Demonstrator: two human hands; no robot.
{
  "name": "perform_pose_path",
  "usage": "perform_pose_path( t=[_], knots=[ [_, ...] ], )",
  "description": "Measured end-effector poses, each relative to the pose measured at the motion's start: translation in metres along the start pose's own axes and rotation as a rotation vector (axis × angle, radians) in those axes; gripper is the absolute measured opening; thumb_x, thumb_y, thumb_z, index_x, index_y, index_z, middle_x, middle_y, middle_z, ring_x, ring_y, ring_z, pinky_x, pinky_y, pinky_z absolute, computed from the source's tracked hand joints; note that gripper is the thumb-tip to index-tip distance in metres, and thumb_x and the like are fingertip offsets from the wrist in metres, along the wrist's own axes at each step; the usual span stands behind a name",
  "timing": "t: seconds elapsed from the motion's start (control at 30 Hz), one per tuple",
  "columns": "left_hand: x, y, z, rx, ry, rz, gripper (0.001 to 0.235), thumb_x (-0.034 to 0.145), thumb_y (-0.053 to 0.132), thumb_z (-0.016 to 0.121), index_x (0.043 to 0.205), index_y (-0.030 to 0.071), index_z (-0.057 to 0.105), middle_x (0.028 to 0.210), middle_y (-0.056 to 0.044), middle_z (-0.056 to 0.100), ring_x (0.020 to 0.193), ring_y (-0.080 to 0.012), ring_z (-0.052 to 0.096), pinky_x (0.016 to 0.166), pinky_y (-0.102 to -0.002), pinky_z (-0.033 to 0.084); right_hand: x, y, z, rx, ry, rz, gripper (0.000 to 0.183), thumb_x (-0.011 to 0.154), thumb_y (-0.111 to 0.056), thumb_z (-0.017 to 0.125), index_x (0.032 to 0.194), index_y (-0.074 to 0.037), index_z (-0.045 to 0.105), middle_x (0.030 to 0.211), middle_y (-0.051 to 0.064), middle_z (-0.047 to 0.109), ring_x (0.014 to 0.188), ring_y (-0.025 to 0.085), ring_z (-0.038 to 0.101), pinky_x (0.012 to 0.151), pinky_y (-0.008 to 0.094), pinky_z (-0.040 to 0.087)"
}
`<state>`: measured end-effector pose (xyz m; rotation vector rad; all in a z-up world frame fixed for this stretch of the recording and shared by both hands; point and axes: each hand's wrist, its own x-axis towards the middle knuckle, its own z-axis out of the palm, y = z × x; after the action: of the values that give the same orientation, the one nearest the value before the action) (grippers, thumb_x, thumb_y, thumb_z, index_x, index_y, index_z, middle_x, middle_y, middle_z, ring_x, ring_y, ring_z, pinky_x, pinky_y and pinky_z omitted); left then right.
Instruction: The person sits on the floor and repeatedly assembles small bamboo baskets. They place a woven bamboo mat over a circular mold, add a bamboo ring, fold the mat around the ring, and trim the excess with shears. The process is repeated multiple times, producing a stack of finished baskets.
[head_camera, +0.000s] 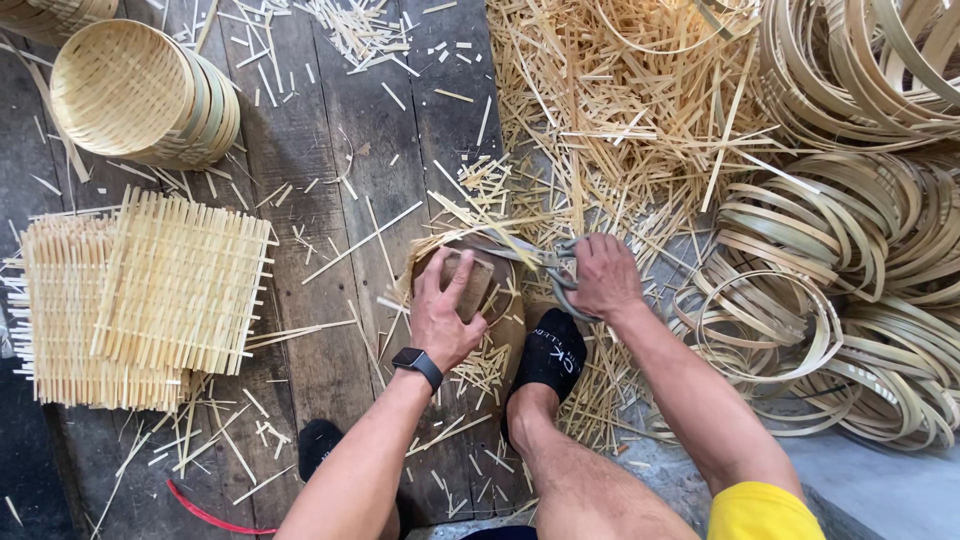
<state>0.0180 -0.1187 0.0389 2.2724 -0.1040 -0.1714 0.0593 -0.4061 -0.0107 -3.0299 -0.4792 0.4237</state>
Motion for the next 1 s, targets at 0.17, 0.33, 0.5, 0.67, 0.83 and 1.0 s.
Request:
perform_pose_path(
  t=[0.17, 0.33, 0.5, 0.67, 0.83, 1.0],
  knots=[
    [0.006, -0.001, -0.014, 0.112, -0.175, 0.086, 0.095, 0.060, 0.005, 0.075, 0.150, 0.023, 0.050, 0.156, -0.017, 0.041, 0.137, -0.0426, 0.041, 0.118, -0.048, 0.038, 0.012, -0.007, 0.014, -0.033, -0.174, 0.065, 0.032, 0.068, -0.024, 0.073, 0.094, -0.007, 0.067, 0.101, 0.015, 0.067, 0.094, 0.027, 0.066, 0.081, 0.040, 0.060],
    [0.002, 0.012, -0.002, -0.001, 0.085, -0.101, 0.091, 0.060, 0.011, 0.083, 0.144, 0.017, 0.049, 0.142, -0.021, 0.042, 0.130, -0.0437, 0.038, 0.111, -0.053, 0.035, 0.003, 0.016, 0.009, 0.017, -0.185, 0.094, 0.036, 0.095, -0.040, 0.064, 0.108, -0.006, 0.065, 0.103, 0.016, 0.067, 0.094, 0.026, 0.066, 0.081, 0.042, 0.059],
    [0.005, 0.006, 0.007, 0.035, -0.001, -0.124, 0.090, 0.064, 0.015, 0.087, 0.147, 0.021, 0.053, 0.139, -0.014, 0.049, 0.132, -0.0403, 0.039, 0.115, -0.051, 0.037, 0.003, 0.001, 0.002, -0.026, 0.050, -0.053, 0.058, 0.072, -0.051, 0.074, 0.092, 0.002, 0.063, 0.087, 0.018, 0.062, 0.081, 0.029, 0.062, 0.076, 0.042, 0.057],
    [0.013, 0.004, -0.009, 0.159, -0.122, -0.020, 0.086, 0.058, 0.009, 0.085, 0.138, 0.027, 0.060, 0.147, -0.020, 0.038, 0.135, -0.0437, 0.036, 0.117, -0.052, 0.034, 0.012, -0.009, 0.013, 0.001, -0.113, 0.057, 0.024, 0.083, -0.024, 0.070, 0.095, -0.005, 0.062, 0.091, 0.013, 0.062, 0.085, 0.023, 0.062, 0.078, 0.038, 0.057],
    [0.005, 0.017, -0.007, 0.024, 0.001, -0.186, 0.078, 0.056, 0.018, 0.090, 0.129, 0.032, 0.065, 0.144, -0.025, 0.029, 0.133, -0.0484, 0.031, 0.114, -0.056, 0.030, -0.004, 0.009, 0.011, 0.042, -0.155, 0.024, 0.023, 0.093, -0.027, 0.068, 0.093, -0.005, 0.062, 0.090, 0.014, 0.063, 0.083, 0.023, 0.063, 0.071, 0.039, 0.059],
    [0.004, 0.016, -0.002, 0.084, -0.046, -0.099, 0.068, 0.065, 0.017, 0.087, 0.128, 0.034, 0.070, 0.150, -0.024, 0.031, 0.136, -0.0476, 0.032, 0.115, -0.056, 0.031, 0.006, -0.018, 0.008, -0.013, 0.198, -0.076, 0.044, 0.066, -0.038, 0.074, 0.081, 0.001, 0.062, 0.074, 0.015, 0.060, 0.067, 0.026, 0.061, 0.064, 0.043, 0.058]
  ],
)
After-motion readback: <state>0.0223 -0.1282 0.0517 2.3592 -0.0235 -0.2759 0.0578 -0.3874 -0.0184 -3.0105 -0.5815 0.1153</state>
